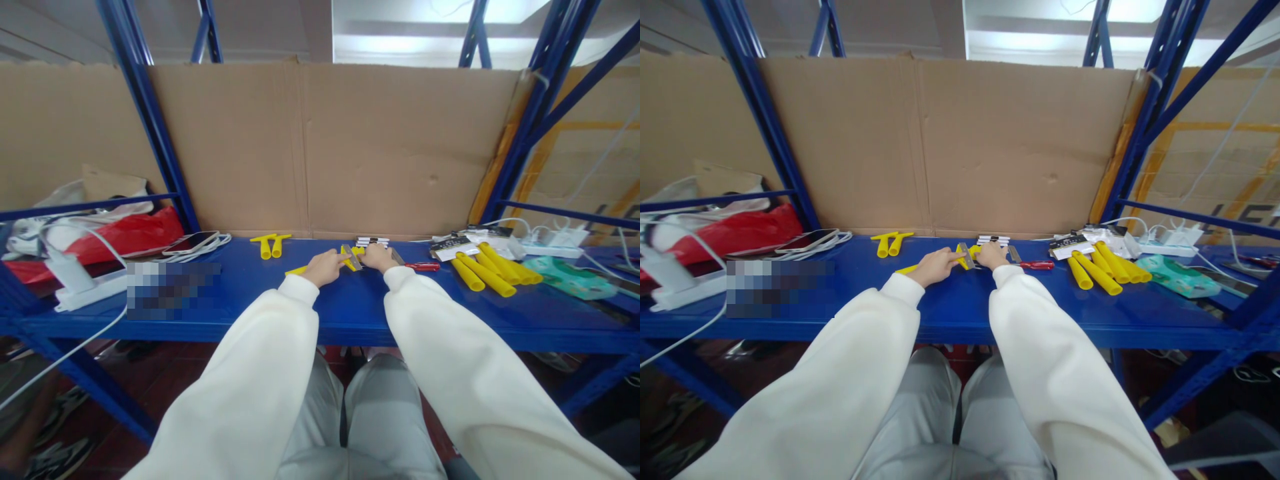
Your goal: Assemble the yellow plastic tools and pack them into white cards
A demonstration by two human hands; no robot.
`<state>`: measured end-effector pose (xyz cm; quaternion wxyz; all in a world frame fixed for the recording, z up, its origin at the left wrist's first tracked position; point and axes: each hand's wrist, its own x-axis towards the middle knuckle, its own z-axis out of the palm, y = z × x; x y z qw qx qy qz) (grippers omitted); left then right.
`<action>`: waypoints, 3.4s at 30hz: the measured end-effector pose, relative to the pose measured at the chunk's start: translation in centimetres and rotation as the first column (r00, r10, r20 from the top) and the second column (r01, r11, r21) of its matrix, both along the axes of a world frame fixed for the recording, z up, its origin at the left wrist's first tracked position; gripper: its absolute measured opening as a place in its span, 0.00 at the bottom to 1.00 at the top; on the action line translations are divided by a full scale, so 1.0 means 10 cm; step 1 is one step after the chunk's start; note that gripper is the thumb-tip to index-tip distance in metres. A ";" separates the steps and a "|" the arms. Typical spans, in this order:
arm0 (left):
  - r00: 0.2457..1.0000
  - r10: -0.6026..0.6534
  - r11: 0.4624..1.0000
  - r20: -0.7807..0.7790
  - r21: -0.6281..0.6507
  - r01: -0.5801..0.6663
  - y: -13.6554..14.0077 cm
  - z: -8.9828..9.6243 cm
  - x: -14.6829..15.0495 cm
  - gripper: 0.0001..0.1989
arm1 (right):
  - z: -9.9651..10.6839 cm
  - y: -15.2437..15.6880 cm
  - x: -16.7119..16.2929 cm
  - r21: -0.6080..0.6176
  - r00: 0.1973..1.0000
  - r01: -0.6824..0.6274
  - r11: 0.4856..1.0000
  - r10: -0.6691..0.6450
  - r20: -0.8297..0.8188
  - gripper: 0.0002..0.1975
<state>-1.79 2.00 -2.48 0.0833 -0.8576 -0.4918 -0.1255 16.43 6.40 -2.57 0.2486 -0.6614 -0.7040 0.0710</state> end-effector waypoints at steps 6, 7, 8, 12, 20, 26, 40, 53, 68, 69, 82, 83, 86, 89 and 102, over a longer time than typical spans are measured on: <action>1.000 0.005 1.000 -0.005 0.000 -0.005 0.02 -0.01 0.01 0.22 | 0.10 -0.16 -0.09 -0.043 0.950 0.170 0.985 -0.152 0.272 0.19; 1.000 0.007 1.000 -0.008 0.000 -0.007 0.02 -0.01 0.01 0.22 | 0.11 -0.18 -0.10 -0.047 0.943 0.179 0.983 -0.158 0.293 0.20; 1.000 0.008 1.000 -0.010 0.001 -0.008 0.02 -0.02 0.02 0.22 | 0.12 -0.20 -0.10 -0.048 0.936 0.184 0.982 -0.160 0.312 0.20; 1.000 0.008 1.000 -0.017 0.016 -0.008 0.02 -0.02 0.02 0.22 | 0.13 -0.22 -0.08 -0.036 0.917 0.166 0.986 -0.140 0.374 0.20; 1.000 -0.007 1.000 -0.009 0.016 0.007 0.03 -0.02 0.01 0.22 | 0.10 -0.18 0.01 -0.011 0.879 0.078 0.997 -0.064 0.473 0.18; 1.000 -0.020 1.000 0.001 0.010 0.020 0.02 -0.02 0.00 0.23 | 0.10 -0.15 0.06 -0.013 0.897 0.133 0.991 -0.115 0.427 0.19; 1.000 -0.012 1.000 0.011 0.002 0.012 -0.01 0.00 0.00 0.23 | 0.13 -0.02 0.27 0.381 0.865 0.320 0.867 -0.103 -0.492 0.06; 1.000 -0.013 1.000 -0.001 0.007 0.013 -0.01 0.00 0.00 0.23 | 0.16 -0.17 0.07 -0.102 0.547 0.137 0.985 -0.161 -0.821 0.08; 1.000 -0.005 1.000 0.005 -0.002 0.005 -0.01 0.00 0.00 0.23 | 0.26 -0.30 0.07 -0.218 0.538 -0.172 0.961 -0.094 -0.838 0.08; 1.000 -0.004 1.000 0.004 -0.005 0.004 -0.01 0.00 0.00 0.23 | 0.25 -0.30 0.07 -0.207 0.542 -0.179 0.962 -0.079 -0.837 0.07; 0.998 -0.013 1.000 0.065 -0.015 0.014 0.03 -0.02 0.00 0.31 | 0.19 -0.29 0.00 -0.049 0.673 -0.103 0.993 0.033 -0.739 0.09; 0.998 -0.015 1.000 0.068 -0.016 0.016 0.03 -0.02 0.00 0.31 | 0.18 -0.29 0.00 -0.031 0.694 -0.110 0.994 0.055 -0.718 0.10; 0.997 -0.019 1.000 0.071 -0.023 0.020 0.02 -0.01 0.01 0.32 | 0.16 -0.31 -0.03 0.012 0.726 -0.151 0.988 0.119 -0.677 0.14; 0.997 -0.018 0.999 0.075 -0.033 0.020 0.01 0.00 0.01 0.32 | 0.15 -0.32 -0.06 0.037 0.739 -0.180 0.983 0.160 -0.655 0.15; 0.995 -0.030 0.999 0.091 -0.007 0.031 0.05 -0.04 0.01 0.34 | 0.12 -0.30 -0.11 0.063 0.762 -0.103 0.993 0.120 -0.637 0.14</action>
